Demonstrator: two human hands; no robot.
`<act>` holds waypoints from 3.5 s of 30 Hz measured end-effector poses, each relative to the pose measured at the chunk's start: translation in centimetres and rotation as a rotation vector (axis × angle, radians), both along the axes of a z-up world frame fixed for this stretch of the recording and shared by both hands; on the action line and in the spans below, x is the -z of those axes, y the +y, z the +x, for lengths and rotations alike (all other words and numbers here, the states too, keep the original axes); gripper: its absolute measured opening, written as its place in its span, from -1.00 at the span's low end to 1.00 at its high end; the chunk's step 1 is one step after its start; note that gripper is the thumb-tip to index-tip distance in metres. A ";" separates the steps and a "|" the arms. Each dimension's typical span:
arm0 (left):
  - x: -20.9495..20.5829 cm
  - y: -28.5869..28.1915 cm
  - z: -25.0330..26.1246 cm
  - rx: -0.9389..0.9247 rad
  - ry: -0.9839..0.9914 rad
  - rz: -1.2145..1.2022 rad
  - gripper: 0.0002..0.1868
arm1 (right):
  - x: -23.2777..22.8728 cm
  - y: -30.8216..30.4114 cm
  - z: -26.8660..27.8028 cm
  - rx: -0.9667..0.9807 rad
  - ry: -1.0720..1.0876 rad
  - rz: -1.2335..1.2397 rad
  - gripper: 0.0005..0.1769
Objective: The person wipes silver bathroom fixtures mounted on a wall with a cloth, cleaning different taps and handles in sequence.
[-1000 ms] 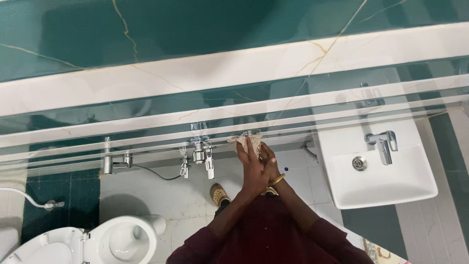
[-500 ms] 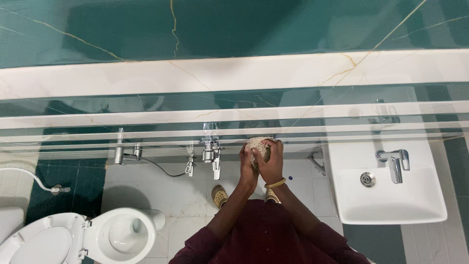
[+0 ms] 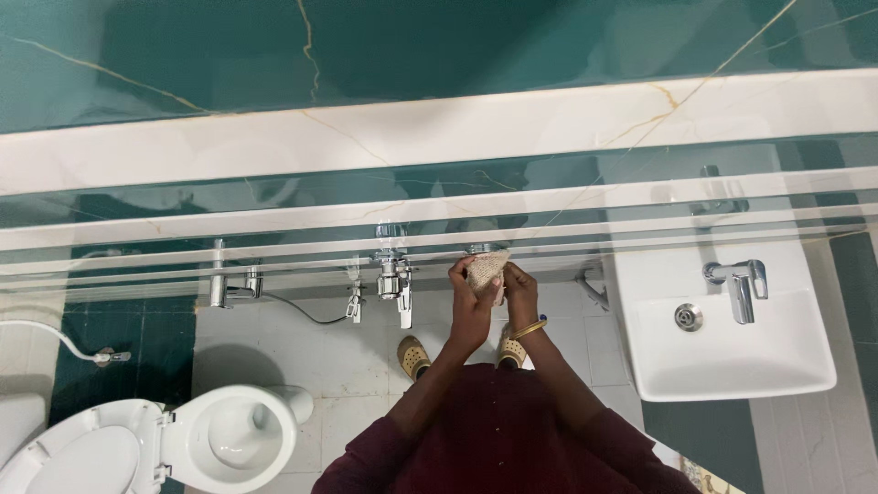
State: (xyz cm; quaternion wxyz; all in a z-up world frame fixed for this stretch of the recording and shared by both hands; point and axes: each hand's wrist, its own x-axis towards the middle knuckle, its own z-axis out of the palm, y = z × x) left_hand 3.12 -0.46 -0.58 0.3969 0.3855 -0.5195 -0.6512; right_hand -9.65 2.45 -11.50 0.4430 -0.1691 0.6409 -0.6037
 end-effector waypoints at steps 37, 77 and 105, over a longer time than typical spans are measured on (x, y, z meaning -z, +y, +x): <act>0.9 -6.8 17.7 -0.127 -0.423 -0.405 -0.68 | -5.9 -5.3 18.3 -0.207 0.379 -0.104 -0.79; 7.6 -7.9 18.0 -0.139 0.103 0.354 -0.55 | -11.4 -7.5 21.5 -0.289 0.994 -0.285 -0.73; 0.0 -7.8 18.4 0.015 -0.073 0.130 -0.21 | -11.0 -8.8 23.4 0.078 0.948 -0.207 -0.71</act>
